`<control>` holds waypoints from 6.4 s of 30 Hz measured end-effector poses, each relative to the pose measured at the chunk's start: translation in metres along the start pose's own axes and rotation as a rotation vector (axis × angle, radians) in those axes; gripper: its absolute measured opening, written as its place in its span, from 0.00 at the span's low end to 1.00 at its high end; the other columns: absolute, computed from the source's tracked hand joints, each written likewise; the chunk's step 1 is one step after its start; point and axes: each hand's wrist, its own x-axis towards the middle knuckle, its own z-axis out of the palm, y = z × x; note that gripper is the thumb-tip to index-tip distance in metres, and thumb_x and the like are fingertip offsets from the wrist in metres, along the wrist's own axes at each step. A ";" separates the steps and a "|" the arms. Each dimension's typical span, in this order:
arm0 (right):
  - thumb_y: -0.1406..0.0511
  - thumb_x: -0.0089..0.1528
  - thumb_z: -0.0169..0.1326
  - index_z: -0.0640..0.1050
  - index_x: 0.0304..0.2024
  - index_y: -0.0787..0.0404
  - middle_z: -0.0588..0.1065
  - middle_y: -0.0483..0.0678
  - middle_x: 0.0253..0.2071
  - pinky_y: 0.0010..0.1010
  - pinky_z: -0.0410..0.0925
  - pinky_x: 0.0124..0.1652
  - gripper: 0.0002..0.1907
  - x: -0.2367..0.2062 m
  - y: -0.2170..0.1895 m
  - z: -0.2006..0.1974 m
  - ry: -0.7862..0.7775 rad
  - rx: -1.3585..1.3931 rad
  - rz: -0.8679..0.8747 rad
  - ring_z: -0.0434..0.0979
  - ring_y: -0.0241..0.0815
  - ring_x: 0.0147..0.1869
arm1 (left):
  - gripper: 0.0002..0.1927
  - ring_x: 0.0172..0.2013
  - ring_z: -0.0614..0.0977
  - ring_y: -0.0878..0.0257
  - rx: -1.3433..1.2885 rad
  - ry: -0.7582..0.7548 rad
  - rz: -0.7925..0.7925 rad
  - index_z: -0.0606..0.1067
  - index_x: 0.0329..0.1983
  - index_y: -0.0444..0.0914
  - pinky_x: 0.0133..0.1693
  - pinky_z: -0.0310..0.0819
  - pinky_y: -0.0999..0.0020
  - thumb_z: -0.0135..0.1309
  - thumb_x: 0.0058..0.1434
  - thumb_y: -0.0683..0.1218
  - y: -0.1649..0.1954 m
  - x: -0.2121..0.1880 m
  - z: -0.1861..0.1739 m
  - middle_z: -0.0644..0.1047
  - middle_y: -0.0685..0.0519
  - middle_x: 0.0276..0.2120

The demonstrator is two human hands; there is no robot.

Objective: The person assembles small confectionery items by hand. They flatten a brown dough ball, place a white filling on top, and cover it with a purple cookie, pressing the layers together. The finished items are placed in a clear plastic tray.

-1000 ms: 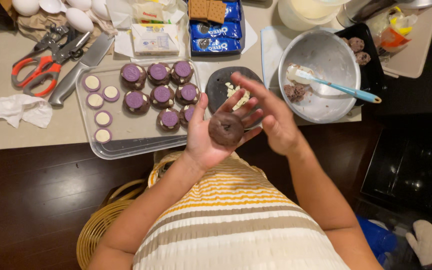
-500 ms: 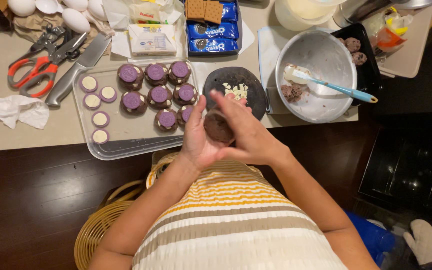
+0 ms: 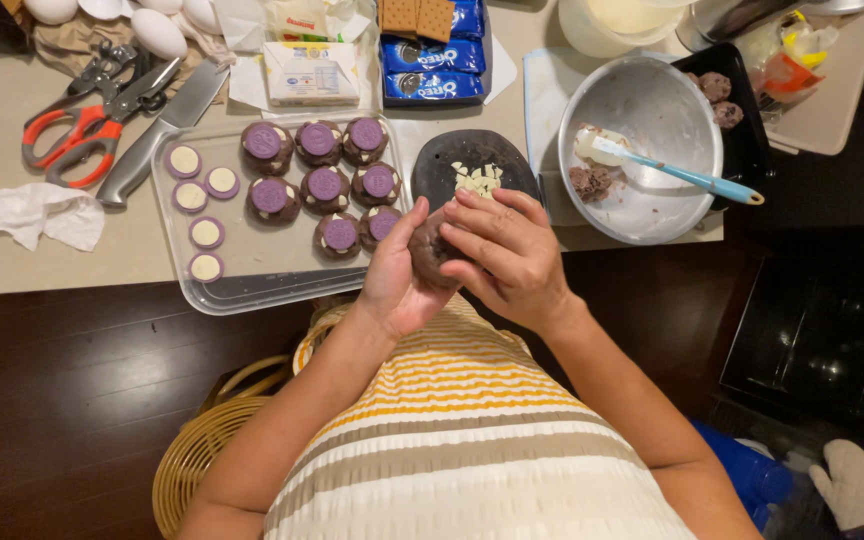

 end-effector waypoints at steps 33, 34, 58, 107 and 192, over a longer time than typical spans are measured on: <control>0.44 0.70 0.44 0.77 0.64 0.58 0.69 0.48 0.71 0.54 0.46 0.74 0.32 -0.004 -0.011 -0.013 -0.259 -0.228 -0.062 0.61 0.52 0.78 | 0.36 0.67 0.70 0.55 0.095 0.133 -0.017 0.62 0.74 0.34 0.68 0.62 0.56 0.36 0.74 0.64 -0.003 -0.001 0.021 0.68 0.45 0.68; 0.44 0.70 0.44 0.77 0.64 0.58 0.69 0.48 0.71 0.54 0.46 0.74 0.32 -0.003 -0.011 -0.012 -0.277 -0.254 -0.069 0.61 0.52 0.78 | 0.36 0.66 0.71 0.54 0.100 0.084 -0.015 0.62 0.73 0.33 0.68 0.63 0.55 0.36 0.74 0.64 -0.004 -0.002 0.020 0.69 0.44 0.68; 0.47 0.66 0.53 0.71 0.66 0.65 0.65 0.60 0.71 0.54 0.53 0.73 0.36 -0.026 -0.009 0.000 -0.164 -0.114 0.029 0.64 0.59 0.77 | 0.33 0.67 0.71 0.54 -0.003 0.062 -0.013 0.65 0.72 0.35 0.69 0.60 0.54 0.39 0.74 0.62 0.000 -0.001 0.016 0.70 0.45 0.67; 0.70 0.58 0.64 0.83 0.35 0.60 0.78 0.46 0.36 0.36 0.71 0.44 0.04 -0.039 0.131 0.070 -0.119 -0.159 0.357 0.76 0.47 0.44 | 0.26 0.41 0.79 0.59 0.378 0.633 0.059 0.74 0.53 0.43 0.41 0.71 0.59 0.50 0.65 0.66 0.018 -0.011 -0.083 0.79 0.53 0.43; 0.66 0.74 0.46 0.70 0.65 0.67 0.70 0.48 0.64 0.29 0.67 0.61 0.18 -0.070 0.025 0.064 0.284 0.766 0.642 0.74 0.37 0.63 | 0.24 0.46 0.81 0.62 0.585 0.271 0.161 0.70 0.62 0.32 0.47 0.79 0.64 0.60 0.63 0.41 -0.006 -0.008 -0.021 0.78 0.50 0.47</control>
